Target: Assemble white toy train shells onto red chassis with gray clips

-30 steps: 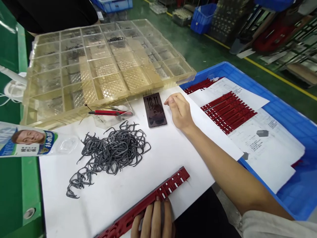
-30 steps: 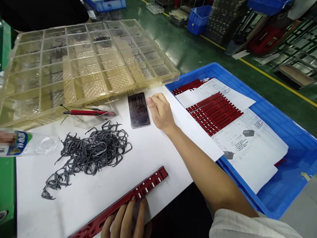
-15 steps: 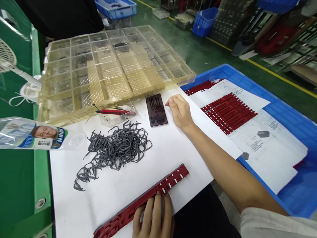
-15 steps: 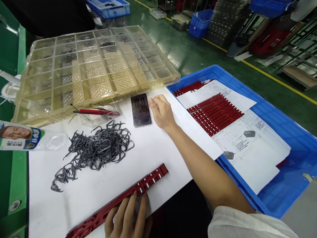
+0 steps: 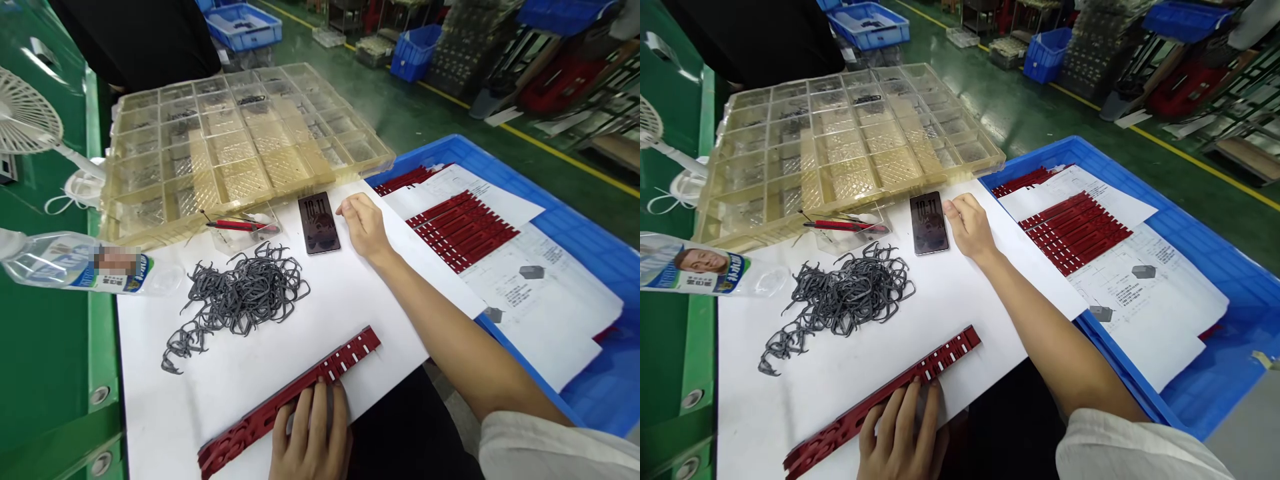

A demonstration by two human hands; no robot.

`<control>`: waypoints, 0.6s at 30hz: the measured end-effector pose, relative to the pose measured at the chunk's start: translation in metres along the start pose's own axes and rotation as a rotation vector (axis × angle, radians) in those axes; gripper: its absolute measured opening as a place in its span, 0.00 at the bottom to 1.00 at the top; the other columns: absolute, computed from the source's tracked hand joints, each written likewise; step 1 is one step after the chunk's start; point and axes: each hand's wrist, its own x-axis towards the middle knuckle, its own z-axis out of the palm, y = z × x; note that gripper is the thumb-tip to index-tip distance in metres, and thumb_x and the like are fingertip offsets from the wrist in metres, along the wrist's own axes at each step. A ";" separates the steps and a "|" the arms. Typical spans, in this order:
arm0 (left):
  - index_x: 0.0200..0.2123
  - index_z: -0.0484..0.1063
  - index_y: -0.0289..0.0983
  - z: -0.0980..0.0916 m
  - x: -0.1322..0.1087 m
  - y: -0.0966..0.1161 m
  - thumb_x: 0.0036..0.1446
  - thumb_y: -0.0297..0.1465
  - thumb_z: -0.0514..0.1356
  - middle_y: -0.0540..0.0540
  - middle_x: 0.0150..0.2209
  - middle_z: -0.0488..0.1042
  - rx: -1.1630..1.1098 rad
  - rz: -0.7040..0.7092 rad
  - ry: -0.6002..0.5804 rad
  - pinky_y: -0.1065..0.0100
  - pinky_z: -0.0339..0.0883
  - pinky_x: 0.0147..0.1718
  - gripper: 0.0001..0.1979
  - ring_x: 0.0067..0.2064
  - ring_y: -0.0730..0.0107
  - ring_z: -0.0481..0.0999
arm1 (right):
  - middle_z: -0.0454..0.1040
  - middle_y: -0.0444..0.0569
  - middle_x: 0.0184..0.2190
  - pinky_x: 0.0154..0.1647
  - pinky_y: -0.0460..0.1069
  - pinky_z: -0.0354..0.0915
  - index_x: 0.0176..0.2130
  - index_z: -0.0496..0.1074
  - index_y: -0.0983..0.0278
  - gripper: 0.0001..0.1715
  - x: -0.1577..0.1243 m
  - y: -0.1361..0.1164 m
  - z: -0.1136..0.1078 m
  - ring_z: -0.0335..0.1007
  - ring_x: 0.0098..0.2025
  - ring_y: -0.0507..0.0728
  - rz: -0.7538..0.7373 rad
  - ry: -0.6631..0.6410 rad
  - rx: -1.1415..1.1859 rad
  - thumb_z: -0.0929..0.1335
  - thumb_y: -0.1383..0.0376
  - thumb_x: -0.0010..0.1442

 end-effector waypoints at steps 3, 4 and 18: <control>0.57 0.83 0.39 -0.002 0.001 0.000 0.67 0.34 0.67 0.35 0.53 0.86 -0.003 0.002 -0.003 0.48 0.63 0.58 0.17 0.55 0.48 0.80 | 0.72 0.49 0.36 0.48 0.58 0.69 0.32 0.74 0.57 0.41 0.000 0.001 0.000 0.73 0.41 0.60 -0.004 -0.001 0.000 0.57 0.33 0.79; 0.57 0.83 0.39 -0.002 0.001 0.000 0.68 0.34 0.66 0.35 0.53 0.86 0.000 0.005 -0.006 0.48 0.63 0.58 0.17 0.55 0.48 0.80 | 0.72 0.49 0.36 0.48 0.58 0.69 0.32 0.74 0.57 0.41 0.000 0.001 0.000 0.74 0.41 0.60 -0.006 -0.002 0.002 0.57 0.33 0.79; 0.58 0.81 0.36 -0.009 0.008 0.001 0.70 0.31 0.62 0.33 0.55 0.85 0.028 0.035 0.016 0.46 0.60 0.62 0.17 0.57 0.47 0.79 | 0.76 0.51 0.37 0.50 0.59 0.72 0.34 0.78 0.58 0.46 0.001 -0.002 -0.002 0.76 0.42 0.61 0.021 -0.002 0.007 0.56 0.28 0.75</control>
